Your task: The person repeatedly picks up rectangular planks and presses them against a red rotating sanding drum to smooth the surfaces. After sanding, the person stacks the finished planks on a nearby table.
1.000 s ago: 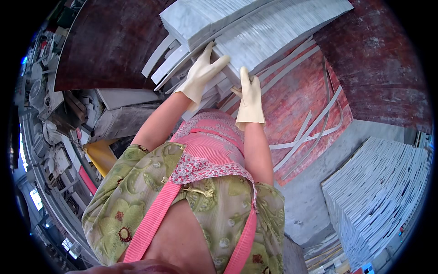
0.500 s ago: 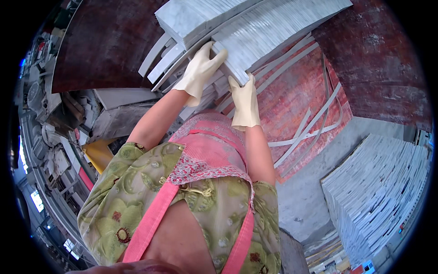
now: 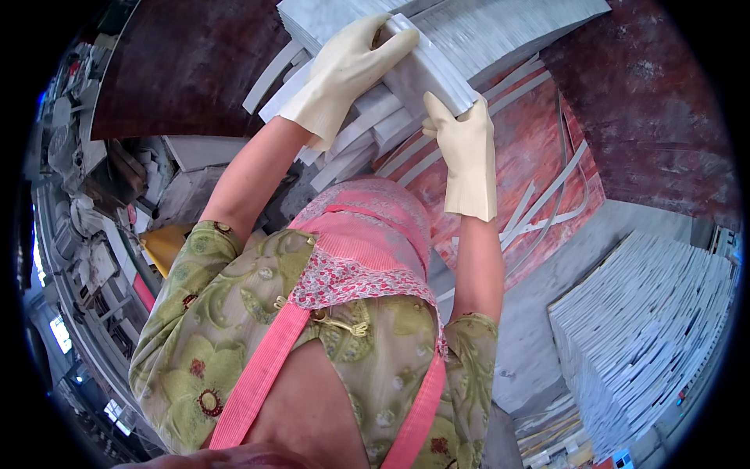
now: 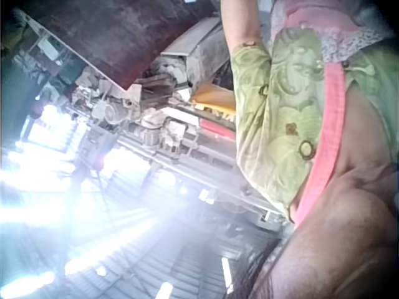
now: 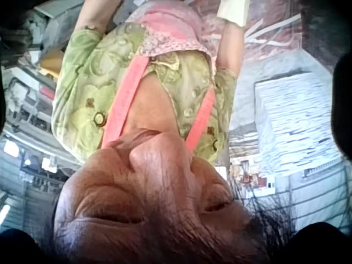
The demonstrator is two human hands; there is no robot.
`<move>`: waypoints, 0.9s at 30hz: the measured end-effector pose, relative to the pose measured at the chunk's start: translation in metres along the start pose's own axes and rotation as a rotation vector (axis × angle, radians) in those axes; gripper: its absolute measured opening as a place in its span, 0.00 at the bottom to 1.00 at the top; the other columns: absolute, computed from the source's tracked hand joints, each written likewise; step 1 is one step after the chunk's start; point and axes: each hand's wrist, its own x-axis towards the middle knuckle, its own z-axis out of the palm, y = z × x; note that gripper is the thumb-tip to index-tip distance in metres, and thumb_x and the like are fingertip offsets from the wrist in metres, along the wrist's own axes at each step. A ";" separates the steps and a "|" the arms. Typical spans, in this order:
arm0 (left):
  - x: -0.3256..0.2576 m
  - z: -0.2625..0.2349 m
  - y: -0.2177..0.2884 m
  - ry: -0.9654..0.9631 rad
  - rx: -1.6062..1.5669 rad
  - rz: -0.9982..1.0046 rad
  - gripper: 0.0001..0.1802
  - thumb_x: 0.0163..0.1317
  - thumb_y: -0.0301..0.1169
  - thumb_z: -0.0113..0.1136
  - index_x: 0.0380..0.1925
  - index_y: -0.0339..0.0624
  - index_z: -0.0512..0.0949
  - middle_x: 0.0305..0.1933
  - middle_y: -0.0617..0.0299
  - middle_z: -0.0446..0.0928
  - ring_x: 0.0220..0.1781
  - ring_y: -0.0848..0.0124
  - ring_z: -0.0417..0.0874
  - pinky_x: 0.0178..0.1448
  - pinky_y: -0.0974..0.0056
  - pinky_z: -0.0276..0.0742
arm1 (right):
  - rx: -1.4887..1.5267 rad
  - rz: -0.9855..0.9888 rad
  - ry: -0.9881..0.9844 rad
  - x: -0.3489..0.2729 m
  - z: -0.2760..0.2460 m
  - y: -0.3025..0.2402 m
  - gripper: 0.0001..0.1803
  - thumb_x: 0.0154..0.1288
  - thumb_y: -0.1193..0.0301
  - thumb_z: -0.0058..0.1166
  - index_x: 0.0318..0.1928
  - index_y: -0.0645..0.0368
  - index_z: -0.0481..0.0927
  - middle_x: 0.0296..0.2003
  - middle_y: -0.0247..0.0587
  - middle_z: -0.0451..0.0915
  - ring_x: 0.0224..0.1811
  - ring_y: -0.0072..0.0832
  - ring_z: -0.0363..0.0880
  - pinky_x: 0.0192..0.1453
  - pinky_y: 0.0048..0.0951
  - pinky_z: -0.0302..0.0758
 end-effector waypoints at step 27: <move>-0.107 0.022 -0.119 -0.216 -0.949 -0.685 0.22 0.76 0.39 0.57 0.59 0.34 0.78 0.53 0.51 0.83 0.52 0.63 0.86 0.59 0.59 0.80 | 0.133 0.477 -0.392 0.006 0.057 0.088 0.37 0.78 0.44 0.49 0.51 0.76 0.82 0.36 0.61 0.87 0.27 0.43 0.88 0.34 0.37 0.89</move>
